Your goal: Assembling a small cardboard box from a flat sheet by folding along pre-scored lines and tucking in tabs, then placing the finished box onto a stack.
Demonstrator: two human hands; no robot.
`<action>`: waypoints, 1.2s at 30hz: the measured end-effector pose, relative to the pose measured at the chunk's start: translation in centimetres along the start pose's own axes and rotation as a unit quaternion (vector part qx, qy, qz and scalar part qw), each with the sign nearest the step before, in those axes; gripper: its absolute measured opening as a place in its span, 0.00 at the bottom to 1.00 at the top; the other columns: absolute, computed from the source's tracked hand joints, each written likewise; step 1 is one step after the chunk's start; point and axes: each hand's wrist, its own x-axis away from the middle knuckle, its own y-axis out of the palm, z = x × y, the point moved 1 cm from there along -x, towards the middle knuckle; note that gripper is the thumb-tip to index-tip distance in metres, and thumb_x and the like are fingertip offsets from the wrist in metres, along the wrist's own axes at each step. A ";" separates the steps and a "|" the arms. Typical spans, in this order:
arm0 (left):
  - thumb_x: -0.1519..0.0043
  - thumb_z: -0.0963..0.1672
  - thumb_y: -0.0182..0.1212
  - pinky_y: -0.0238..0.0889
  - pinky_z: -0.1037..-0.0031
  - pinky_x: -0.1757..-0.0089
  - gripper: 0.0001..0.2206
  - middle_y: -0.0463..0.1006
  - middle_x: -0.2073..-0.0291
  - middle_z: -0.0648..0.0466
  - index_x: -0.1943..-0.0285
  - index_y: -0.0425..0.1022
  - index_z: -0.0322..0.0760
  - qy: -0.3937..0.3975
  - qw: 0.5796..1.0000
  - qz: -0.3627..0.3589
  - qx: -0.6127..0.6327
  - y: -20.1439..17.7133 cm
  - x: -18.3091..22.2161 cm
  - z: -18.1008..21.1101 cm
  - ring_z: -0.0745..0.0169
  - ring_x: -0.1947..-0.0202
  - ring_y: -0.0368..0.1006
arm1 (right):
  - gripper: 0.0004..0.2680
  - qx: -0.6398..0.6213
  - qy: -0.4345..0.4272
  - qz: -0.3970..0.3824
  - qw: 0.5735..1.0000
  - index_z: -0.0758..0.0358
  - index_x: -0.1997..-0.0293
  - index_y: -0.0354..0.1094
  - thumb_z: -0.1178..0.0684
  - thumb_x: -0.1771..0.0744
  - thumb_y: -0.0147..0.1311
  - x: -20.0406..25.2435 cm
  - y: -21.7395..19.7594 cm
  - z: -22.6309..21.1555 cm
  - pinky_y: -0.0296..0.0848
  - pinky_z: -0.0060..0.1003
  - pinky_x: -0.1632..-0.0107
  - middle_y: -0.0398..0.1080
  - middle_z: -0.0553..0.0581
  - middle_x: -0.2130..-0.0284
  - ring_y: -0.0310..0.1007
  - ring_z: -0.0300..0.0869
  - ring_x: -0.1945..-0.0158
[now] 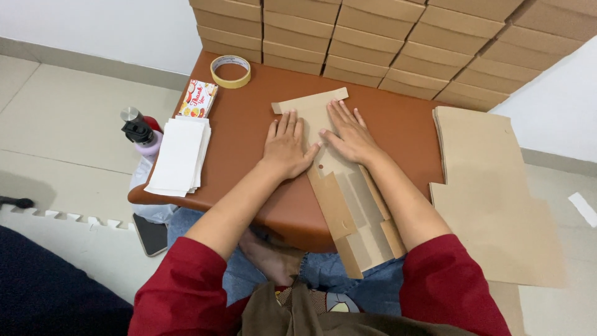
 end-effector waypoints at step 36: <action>0.30 0.57 0.28 0.09 0.46 0.32 0.34 0.47 0.23 0.43 0.21 0.45 0.32 -0.095 0.991 0.031 -0.088 2.0 -3.7 -2.3 0.48 0.23 0.37 | 0.21 -0.198 0.023 -0.032 0.979 0.52 0.22 0.42 0.47 0.28 0.34 -4.9 -5.0 0.4 0.31 0.56 0.25 0.49 0.65 0.27 0.43 0.54 0.24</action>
